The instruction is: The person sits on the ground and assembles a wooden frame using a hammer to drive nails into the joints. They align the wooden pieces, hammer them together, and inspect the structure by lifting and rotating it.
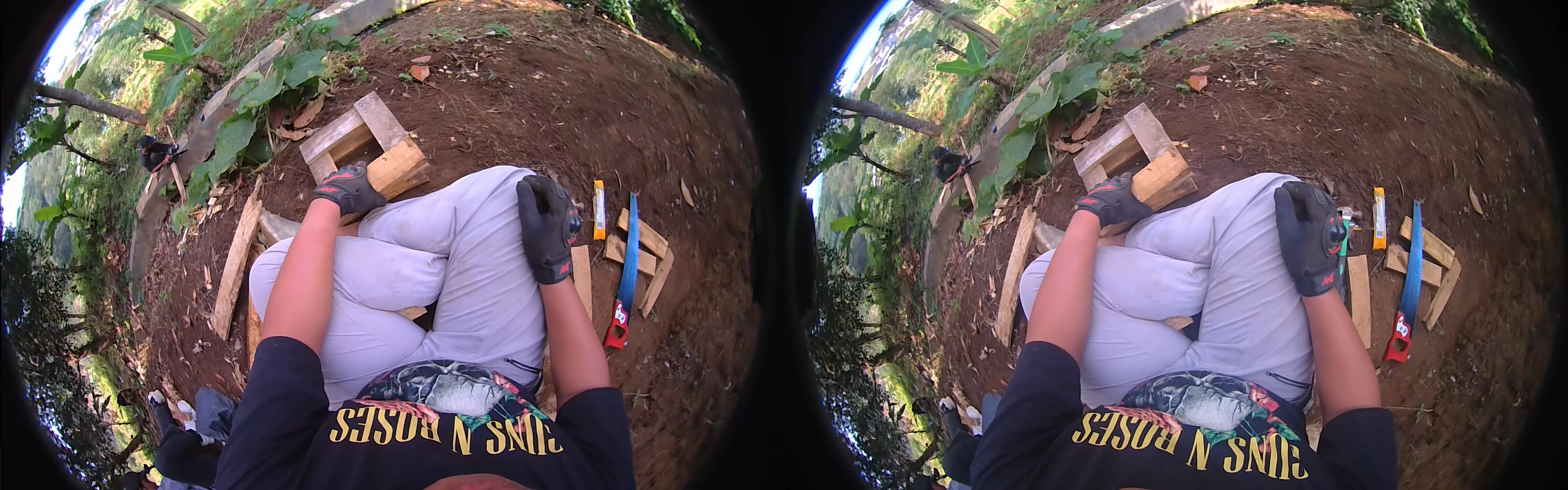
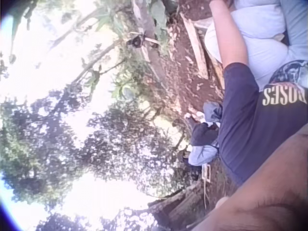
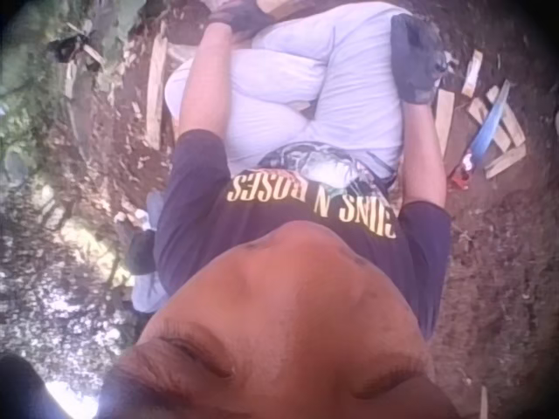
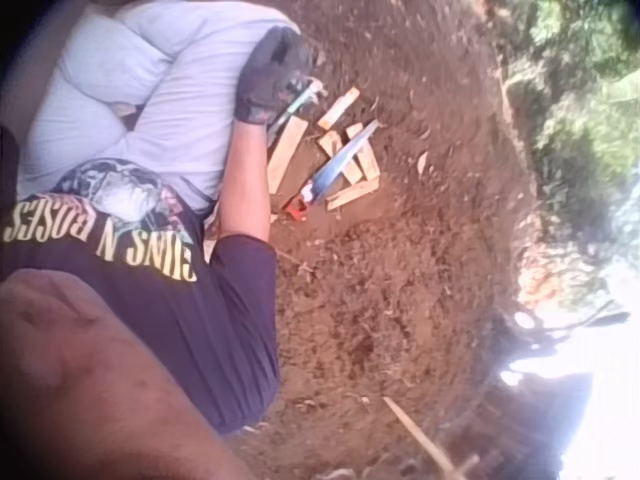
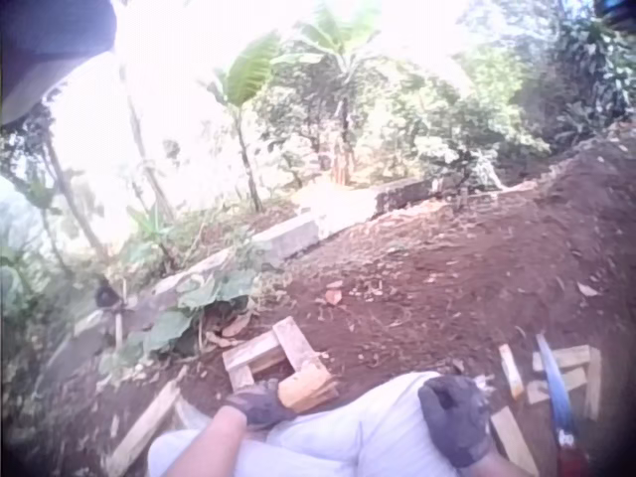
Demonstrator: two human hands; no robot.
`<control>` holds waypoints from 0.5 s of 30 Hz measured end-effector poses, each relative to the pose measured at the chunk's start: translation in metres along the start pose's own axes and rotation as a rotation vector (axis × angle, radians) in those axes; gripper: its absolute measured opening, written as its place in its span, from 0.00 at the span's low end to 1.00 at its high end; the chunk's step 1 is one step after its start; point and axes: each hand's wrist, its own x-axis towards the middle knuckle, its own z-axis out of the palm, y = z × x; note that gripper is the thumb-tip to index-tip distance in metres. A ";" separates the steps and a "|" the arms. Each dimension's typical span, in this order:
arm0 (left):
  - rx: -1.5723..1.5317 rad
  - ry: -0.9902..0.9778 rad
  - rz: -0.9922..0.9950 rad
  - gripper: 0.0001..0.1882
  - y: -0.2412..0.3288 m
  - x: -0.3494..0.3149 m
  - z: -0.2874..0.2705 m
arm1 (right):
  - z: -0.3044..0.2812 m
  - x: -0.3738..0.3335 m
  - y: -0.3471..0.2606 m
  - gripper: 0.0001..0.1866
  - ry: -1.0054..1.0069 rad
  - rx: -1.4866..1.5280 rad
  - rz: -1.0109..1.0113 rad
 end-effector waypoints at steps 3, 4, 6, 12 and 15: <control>0.035 -0.019 0.003 0.55 0.002 -0.002 -0.006 | 0.000 -0.001 0.001 0.11 0.004 0.005 -0.006; 0.051 -0.024 0.000 0.55 0.004 -0.004 -0.008 | 0.000 -0.001 0.001 0.11 0.006 0.012 0.000; 0.042 -0.027 0.014 0.56 0.004 -0.004 -0.009 | 0.002 -0.003 0.003 0.11 0.000 0.027 0.051; 0.035 0.004 0.030 0.54 0.005 -0.004 -0.010 | 0.000 -0.001 -0.003 0.11 0.003 -0.011 0.036; 0.045 0.006 0.017 0.54 0.006 -0.005 -0.010 | -0.001 0.001 -0.005 0.10 -0.007 -0.011 0.041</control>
